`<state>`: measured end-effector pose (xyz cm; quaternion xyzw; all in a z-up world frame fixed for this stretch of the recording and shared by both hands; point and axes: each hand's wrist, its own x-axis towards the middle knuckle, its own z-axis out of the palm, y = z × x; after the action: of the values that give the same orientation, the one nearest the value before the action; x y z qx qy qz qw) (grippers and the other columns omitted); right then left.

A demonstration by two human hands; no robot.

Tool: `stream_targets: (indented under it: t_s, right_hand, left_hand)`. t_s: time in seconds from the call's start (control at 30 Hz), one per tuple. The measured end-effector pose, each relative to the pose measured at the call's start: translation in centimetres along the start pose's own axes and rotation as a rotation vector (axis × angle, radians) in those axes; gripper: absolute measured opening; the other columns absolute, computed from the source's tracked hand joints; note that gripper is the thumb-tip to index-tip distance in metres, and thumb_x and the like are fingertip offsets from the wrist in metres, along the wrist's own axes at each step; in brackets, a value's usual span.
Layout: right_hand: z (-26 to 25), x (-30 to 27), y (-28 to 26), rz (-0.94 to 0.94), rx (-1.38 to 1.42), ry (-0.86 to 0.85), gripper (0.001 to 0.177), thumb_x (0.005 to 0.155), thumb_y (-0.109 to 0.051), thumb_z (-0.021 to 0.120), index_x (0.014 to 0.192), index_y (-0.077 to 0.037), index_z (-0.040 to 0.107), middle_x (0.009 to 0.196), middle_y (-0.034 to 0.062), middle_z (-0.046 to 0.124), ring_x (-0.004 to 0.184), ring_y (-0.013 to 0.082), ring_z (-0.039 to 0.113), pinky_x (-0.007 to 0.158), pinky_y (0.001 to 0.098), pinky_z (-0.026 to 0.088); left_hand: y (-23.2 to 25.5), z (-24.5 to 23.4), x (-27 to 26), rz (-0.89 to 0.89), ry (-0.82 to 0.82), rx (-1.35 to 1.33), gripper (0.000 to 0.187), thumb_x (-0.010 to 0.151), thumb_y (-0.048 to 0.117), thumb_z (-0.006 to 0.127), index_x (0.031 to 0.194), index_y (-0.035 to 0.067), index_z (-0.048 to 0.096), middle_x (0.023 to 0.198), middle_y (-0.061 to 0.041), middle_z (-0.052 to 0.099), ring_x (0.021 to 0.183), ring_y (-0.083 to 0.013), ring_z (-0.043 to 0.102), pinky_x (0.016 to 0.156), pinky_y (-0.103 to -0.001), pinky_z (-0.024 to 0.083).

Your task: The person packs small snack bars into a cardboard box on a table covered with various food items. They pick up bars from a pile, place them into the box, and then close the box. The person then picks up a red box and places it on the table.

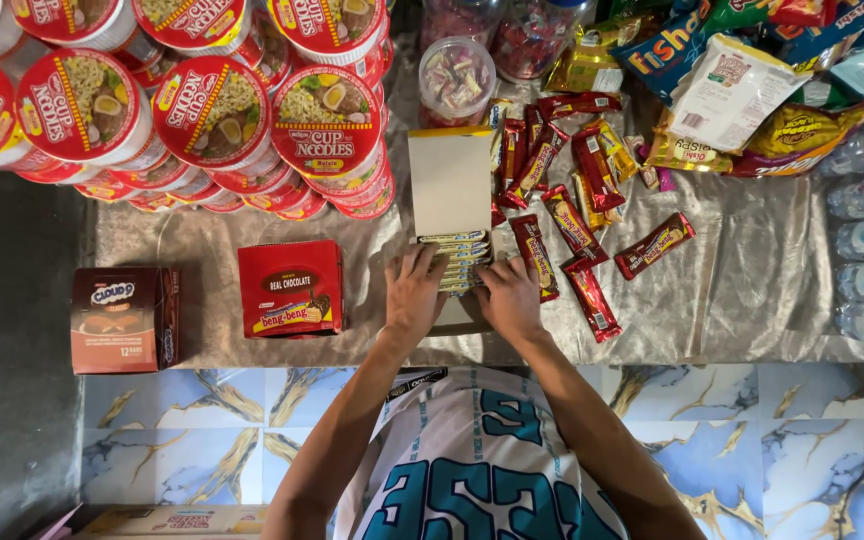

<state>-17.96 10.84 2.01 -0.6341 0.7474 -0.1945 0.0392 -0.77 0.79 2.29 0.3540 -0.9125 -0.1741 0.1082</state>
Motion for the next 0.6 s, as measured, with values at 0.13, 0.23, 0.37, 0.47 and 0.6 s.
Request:
stream_targets:
  t_s: [0.13, 0.23, 0.37, 0.47, 0.6]
  right_hand:
    - [0.0, 0.0, 0.0, -0.022, 0.01, 0.026, 0.036, 0.075, -0.019, 0.085, 0.11, -0.013, 0.077, 0.097, 0.0009, 0.065, 0.106, 0.027, 0.054, 0.094, 0.0478, 0.043]
    - [-0.1, 0.1, 0.1, -0.026, 0.011, 0.006, 0.033, 0.076, -0.021, 0.085, 0.107, -0.012, 0.076, 0.097, 0.002, 0.064, 0.107, 0.0284, 0.054, 0.093, 0.0486, 0.042]
    - [-0.7, 0.3, 0.0, -0.057, -0.024, -0.007, 0.036, 0.074, -0.021, 0.084, 0.107, -0.01, 0.074, 0.098, 0.0045, 0.064, 0.107, 0.0296, 0.053, 0.094, 0.0511, 0.042]
    - [-1.2, 0.3, 0.3, -0.056, 0.045, -0.024, 0.036, 0.076, -0.019, 0.082, 0.109, -0.009, 0.073, 0.1, 0.0066, 0.064, 0.108, 0.0309, 0.053, 0.09, 0.0503, 0.042]
    - [-2.2, 0.1, 0.8, -0.072, 0.17, 0.044, 0.028, 0.079, -0.02, 0.081, 0.104, -0.01, 0.072, 0.103, 0.0077, 0.064, 0.109, 0.0299, 0.055, 0.097, 0.0492, 0.045]
  left_hand:
    - [0.2, 0.1, 0.0, -0.001, 0.003, 0.011, 0.067, 0.072, 0.024, 0.086, 0.133, 0.011, 0.063, 0.144, -0.006, 0.047, 0.14, -0.0278, 0.036, 0.11, -0.057, 0.032]
    - [0.5, 0.4, 0.0, 0.005, 0.036, 0.033, 0.068, 0.072, 0.022, 0.085, 0.134, 0.01, 0.062, 0.145, -0.007, 0.047, 0.141, -0.0286, 0.036, 0.111, -0.058, 0.031]
    - [1.2, -0.1, 0.1, -0.031, 0.021, 0.025, 0.069, 0.071, 0.021, 0.085, 0.134, 0.01, 0.06, 0.148, -0.01, 0.045, 0.142, -0.0303, 0.035, 0.113, -0.058, 0.029]
    - [1.8, -0.5, 0.4, -0.045, 0.004, 0.008, 0.072, 0.07, 0.022, 0.085, 0.136, 0.01, 0.059, 0.148, -0.01, 0.044, 0.141, -0.0311, 0.035, 0.113, -0.059, 0.028]
    - [3.0, -0.9, 1.6, -0.034, 0.022, 0.003, 0.073, 0.071, 0.022, 0.084, 0.138, 0.013, 0.059, 0.149, -0.01, 0.044, 0.142, -0.0317, 0.034, 0.113, -0.059, 0.027]
